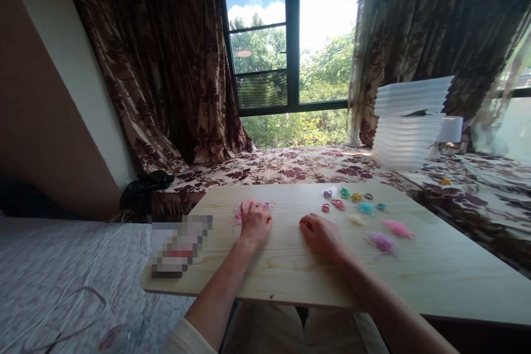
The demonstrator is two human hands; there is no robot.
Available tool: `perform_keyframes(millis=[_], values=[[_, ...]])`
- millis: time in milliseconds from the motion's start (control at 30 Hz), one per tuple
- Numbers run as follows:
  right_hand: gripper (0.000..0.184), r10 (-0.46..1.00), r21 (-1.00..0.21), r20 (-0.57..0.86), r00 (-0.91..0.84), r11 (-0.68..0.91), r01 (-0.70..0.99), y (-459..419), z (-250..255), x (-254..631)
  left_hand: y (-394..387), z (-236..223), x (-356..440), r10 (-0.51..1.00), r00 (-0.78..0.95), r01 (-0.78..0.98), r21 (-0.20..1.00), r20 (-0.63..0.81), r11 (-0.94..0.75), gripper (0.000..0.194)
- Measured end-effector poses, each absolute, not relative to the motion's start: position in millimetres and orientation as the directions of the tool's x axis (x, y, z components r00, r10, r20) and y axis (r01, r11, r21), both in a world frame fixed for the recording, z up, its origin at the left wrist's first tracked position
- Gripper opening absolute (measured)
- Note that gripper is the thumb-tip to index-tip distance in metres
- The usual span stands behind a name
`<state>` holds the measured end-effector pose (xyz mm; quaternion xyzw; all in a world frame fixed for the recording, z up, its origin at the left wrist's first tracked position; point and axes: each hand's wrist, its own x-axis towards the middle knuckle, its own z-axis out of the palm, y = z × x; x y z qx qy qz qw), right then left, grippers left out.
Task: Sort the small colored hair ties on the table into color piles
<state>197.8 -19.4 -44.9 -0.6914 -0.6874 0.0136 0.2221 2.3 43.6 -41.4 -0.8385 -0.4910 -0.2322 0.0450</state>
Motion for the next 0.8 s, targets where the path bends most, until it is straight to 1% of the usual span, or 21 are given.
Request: perform_keyframes(millis=[133, 233, 333, 533, 667, 800], values=[[0.028, 0.955, -0.324, 0.295, 0.045, 0.055, 0.945, -19.0, -45.5, 198.3, 46.1, -34.6, 1.6, 0.823, 0.434, 0.858, 0.111, 0.365, -0.502, 0.021], [0.028, 0.951, -0.325, 0.308, 0.037, 0.069, 0.943, -19.2, -46.1, 198.7, 48.0, -27.2, 3.1, 0.815, 0.479, 0.855, 0.039, 0.325, -0.518, 0.021], [0.027, 0.947, -0.336, 0.319, 0.035, 0.079, 0.939, -19.5, -46.8, 198.7, 49.4, -21.1, 5.7, 0.805, 0.505, 0.851, -0.022, 0.311, -0.525, 0.021], [0.027, 0.948, -0.340, 0.318, 0.033, 0.081, 0.937, -21.9, -44.4, 197.8, 49.9, -20.8, 5.6, 0.803, 0.508, 0.855, -0.077, 0.312, -0.512, 0.024], [0.026, 0.952, -0.335, 0.304, 0.037, 0.071, 0.939, -22.3, -43.4, 197.5, 43.6, -25.4, 8.7, 0.771, 0.535, 0.832, -0.055, 0.346, -0.553, 0.025], [0.025, 0.951, -0.327, 0.307, 0.039, 0.067, 0.943, -21.1, -45.8, 198.4, 31.1, -29.2, 20.4, 0.747, 0.534, 0.801, 0.045, 0.395, -0.597, 0.022]])
